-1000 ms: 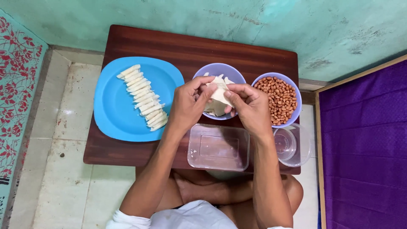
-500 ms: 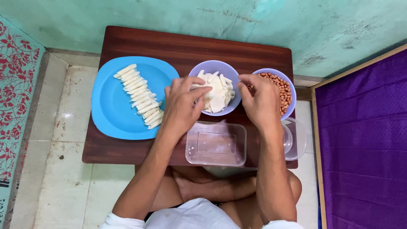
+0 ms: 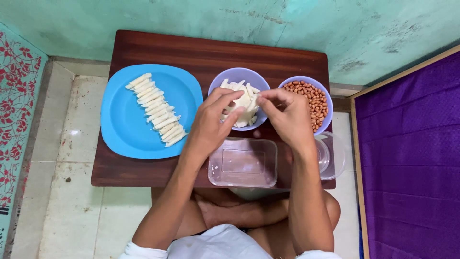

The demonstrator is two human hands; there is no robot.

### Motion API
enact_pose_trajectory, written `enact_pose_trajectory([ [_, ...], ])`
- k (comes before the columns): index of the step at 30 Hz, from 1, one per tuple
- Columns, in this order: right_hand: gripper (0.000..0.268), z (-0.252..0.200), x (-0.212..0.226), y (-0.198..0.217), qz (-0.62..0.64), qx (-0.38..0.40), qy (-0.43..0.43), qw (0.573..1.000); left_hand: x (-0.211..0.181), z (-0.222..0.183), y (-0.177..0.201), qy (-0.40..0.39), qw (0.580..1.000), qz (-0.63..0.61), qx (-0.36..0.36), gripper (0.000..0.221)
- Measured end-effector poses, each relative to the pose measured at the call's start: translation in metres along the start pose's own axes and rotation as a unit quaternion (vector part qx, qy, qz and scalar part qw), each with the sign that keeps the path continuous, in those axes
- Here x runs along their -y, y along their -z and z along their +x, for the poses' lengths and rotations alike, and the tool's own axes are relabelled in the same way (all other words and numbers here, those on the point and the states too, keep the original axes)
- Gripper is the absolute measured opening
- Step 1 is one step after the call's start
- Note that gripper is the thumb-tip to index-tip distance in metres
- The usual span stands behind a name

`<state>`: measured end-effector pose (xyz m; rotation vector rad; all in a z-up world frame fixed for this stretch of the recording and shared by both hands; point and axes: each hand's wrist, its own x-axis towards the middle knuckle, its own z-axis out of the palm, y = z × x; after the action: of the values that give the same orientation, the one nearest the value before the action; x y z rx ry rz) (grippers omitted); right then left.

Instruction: Manually wrapping peanuts in thin wrappers to create small snack rolls.

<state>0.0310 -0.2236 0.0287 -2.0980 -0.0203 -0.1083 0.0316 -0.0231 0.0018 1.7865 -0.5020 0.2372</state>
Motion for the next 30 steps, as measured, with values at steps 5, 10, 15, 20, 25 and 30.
enact_pose_trajectory([
  [5,0.016,-0.006,0.008,-0.002,0.078,0.019,0.005,0.997,0.007,0.003,-0.014,0.036,0.998,-0.056,-0.008,0.035],
  [10,0.018,0.008,0.000,0.003,-0.106,0.018,0.059,0.992,0.013,0.006,-0.002,-0.006,0.997,0.068,-0.041,0.029],
  [15,0.026,0.020,-0.019,-0.009,-0.360,0.051,0.089,0.927,0.017,0.006,-0.001,0.047,0.987,0.131,-0.080,0.027],
  [20,0.028,0.033,-0.027,-0.020,-0.392,0.045,0.108,0.913,0.015,0.006,0.001,0.059,0.985,0.136,-0.086,0.028],
  [25,0.024,0.037,-0.033,-0.024,-0.368,0.027,0.097,0.924,0.007,0.008,0.004,0.055,0.987,0.129,-0.081,0.024],
  [30,0.022,0.016,0.006,-0.001,-0.112,-0.032,0.053,0.992,0.003,0.007,0.005,0.069,0.992,0.058,-0.092,0.021],
])
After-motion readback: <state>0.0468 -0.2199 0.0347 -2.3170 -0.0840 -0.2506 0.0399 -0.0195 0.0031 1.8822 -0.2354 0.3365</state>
